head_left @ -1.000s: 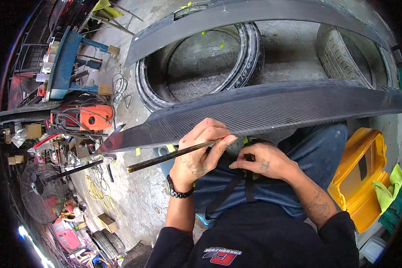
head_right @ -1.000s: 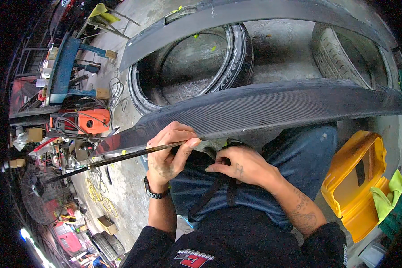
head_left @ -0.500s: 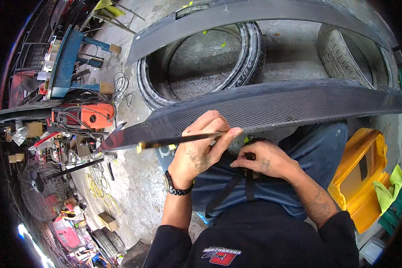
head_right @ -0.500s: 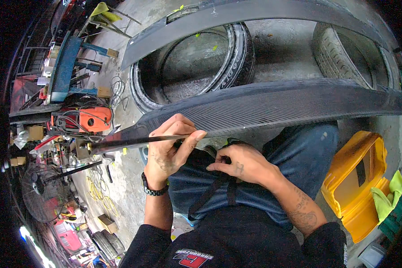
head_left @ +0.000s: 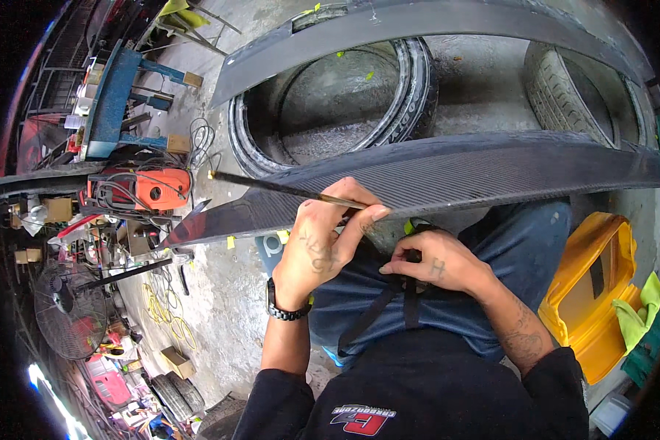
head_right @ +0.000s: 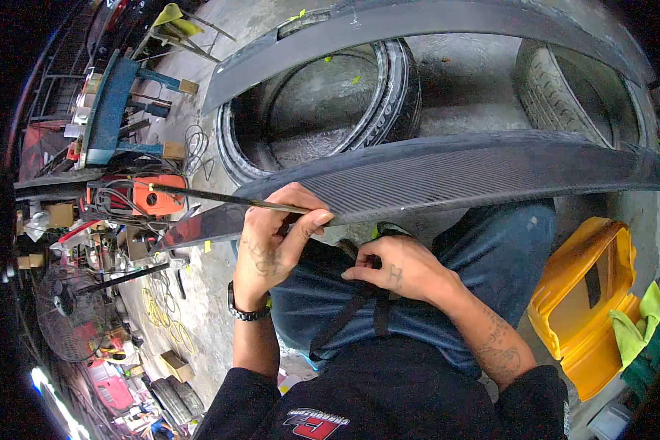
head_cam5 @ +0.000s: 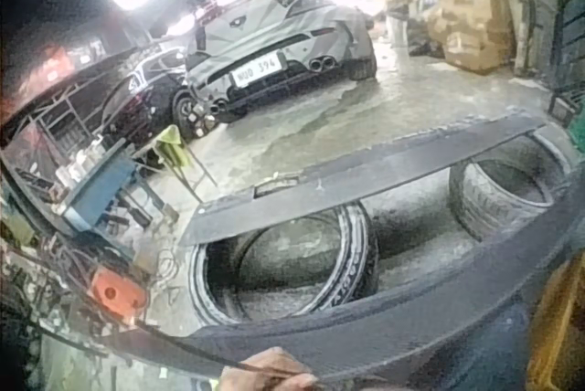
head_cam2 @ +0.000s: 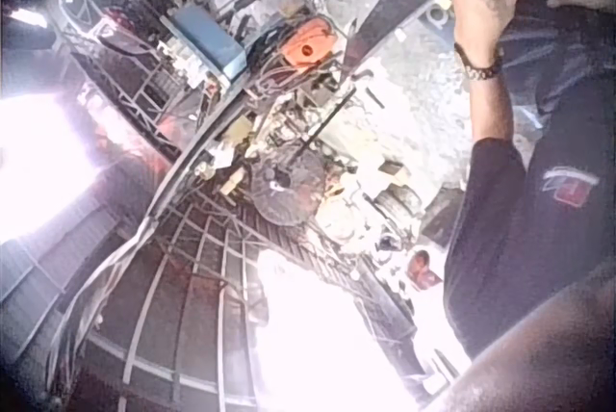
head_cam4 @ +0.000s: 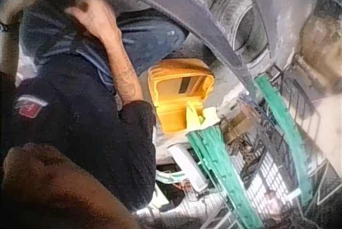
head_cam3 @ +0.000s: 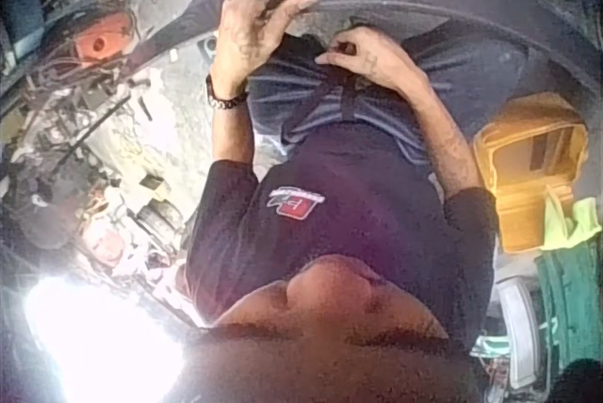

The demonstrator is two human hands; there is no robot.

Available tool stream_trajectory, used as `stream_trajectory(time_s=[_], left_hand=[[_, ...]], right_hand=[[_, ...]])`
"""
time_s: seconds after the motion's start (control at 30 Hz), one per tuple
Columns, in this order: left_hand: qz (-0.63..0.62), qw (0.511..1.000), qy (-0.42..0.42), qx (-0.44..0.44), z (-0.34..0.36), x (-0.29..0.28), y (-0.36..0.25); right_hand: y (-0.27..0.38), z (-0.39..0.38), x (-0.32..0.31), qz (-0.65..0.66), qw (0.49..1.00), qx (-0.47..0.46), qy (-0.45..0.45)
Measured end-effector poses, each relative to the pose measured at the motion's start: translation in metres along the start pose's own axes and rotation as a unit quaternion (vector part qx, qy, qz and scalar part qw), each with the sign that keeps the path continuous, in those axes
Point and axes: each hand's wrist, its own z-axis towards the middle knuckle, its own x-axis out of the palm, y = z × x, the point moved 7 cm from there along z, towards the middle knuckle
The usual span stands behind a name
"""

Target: The person prepares a carbon fiber automotive part by applying yellow tape to its edges and using a thin tool to press the tape into the contours.

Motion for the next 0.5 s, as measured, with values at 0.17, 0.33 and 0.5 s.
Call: stream_trajectory(time_s=[0.17, 0.33, 0.5], left_hand=[[-0.051, 0.992, 0.04, -0.108, -0.001, 0.0, 0.013], [-0.084, 0.987, 0.039, -0.13, -0.001, 0.001, 0.019], [-0.076, 0.982, 0.09, -0.147, 0.004, 0.002, 0.014]], right_hand=[[0.004, -0.001, 0.0, 0.015, 1.0, -0.002, 0.015], [0.004, -0.001, 0.0, 0.019, 1.0, -0.01, 0.015], [0.006, -0.001, 0.0, 0.023, 0.999, -0.012, 0.02]])
